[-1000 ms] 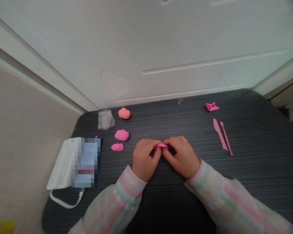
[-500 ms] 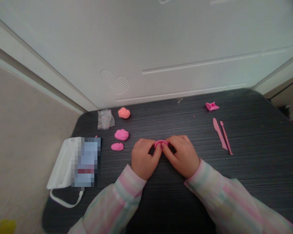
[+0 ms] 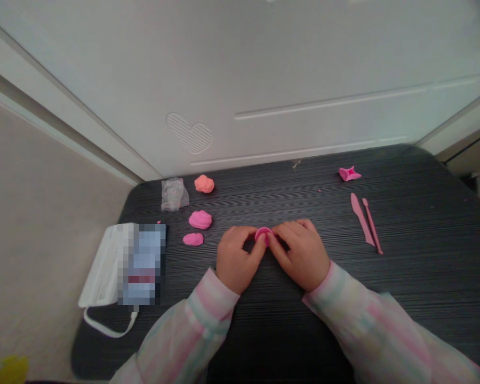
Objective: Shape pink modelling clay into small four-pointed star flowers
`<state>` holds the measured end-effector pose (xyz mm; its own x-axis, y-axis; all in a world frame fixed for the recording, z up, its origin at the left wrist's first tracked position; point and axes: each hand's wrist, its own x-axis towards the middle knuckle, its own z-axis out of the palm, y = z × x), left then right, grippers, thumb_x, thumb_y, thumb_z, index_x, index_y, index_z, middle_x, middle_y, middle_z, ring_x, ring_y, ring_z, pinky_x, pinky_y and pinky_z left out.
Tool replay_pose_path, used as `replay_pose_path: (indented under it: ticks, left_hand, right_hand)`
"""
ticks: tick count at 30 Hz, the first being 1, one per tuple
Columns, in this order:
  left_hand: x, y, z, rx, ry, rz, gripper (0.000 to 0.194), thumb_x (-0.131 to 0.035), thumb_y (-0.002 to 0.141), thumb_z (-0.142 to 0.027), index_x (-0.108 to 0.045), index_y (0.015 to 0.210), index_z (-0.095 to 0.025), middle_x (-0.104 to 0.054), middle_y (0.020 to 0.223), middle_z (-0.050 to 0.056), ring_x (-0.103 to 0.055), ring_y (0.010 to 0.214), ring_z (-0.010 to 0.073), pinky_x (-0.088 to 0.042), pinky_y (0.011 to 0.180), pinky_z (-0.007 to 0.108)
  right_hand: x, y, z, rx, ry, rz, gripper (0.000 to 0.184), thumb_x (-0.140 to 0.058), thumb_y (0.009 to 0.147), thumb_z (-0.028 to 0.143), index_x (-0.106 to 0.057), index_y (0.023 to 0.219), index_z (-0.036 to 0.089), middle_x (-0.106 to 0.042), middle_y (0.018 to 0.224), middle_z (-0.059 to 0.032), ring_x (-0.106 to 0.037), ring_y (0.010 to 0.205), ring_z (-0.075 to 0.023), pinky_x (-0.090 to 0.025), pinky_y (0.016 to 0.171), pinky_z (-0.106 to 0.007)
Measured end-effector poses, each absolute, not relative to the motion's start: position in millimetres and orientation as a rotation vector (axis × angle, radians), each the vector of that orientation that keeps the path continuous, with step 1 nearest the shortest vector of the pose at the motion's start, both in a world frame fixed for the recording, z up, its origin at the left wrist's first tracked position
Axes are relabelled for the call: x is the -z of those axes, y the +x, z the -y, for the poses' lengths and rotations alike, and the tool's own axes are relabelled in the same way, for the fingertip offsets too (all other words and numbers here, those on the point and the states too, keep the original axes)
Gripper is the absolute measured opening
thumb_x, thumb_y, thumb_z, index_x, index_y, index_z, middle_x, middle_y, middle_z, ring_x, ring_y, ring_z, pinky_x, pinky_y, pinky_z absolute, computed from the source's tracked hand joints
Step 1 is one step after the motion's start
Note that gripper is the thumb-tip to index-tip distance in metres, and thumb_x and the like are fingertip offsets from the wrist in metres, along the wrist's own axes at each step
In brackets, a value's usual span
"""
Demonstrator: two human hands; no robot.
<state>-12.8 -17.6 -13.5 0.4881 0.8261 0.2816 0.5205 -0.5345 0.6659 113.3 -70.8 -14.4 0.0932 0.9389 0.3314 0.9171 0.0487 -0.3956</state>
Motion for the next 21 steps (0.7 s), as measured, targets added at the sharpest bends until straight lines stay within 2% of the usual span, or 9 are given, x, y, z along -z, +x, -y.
replay_pose_path:
  ticks: [2, 8, 16, 21]
  left_hand:
    - [13.3, -13.3, 16.8, -0.871, 2.201, -1.064, 0.011, -0.052, 0.076, -0.023, -0.061, 0.077, -0.016, -0.063, 0.071, 0.002, -0.056, 0.069, 0.0128, -0.043, 0.066, 0.026]
    - [14.1, -14.3, 17.1, -0.914, 2.09, -1.071, 0.01, -0.054, 0.076, -0.022, -0.062, 0.073, -0.017, -0.064, 0.07, 0.001, -0.057, 0.068, 0.0121, -0.044, 0.066, 0.025]
    - [15.4, -14.9, 16.1, -0.929, 2.072, -1.056, 0.01, -0.056, 0.074, -0.022, -0.061, 0.079, -0.016, -0.063, 0.073, 0.002, -0.057, 0.07, 0.0123, -0.045, 0.067, 0.026]
    - [15.2, -15.0, 15.6, -0.966, 2.017, -1.049, 0.007, -0.055, 0.075, -0.02, -0.061, 0.074, -0.017, -0.063, 0.071, 0.0, -0.056, 0.068, 0.0105, -0.044, 0.066, 0.023]
  right_hand:
    - [14.3, 113.6, 71.0, -0.077, -1.845, 1.812, 0.025, -0.04, 0.083, 0.027, -0.056, 0.066, 0.018, -0.059, 0.063, -0.0006, -0.051, 0.064, -0.0141, -0.029, 0.07, -0.031]
    - [13.8, 112.7, 72.0, -0.086, -1.76, 1.714, 0.016, -0.046, 0.08, 0.027, -0.058, 0.077, 0.018, -0.063, 0.069, -0.0005, -0.054, 0.066, -0.0141, -0.03, 0.07, -0.031]
    - [14.5, 114.1, 71.4, -0.143, -1.732, 1.706, 0.016, -0.047, 0.08, 0.024, -0.057, 0.07, 0.018, -0.061, 0.065, 0.0007, -0.053, 0.062, -0.013, -0.031, 0.07, -0.03]
    - [14.1, 112.7, 72.3, -0.219, -1.768, 1.669, 0.016, -0.048, 0.079, 0.029, -0.058, 0.083, 0.017, -0.063, 0.072, -0.0014, -0.054, 0.067, -0.0141, -0.03, 0.071, -0.031]
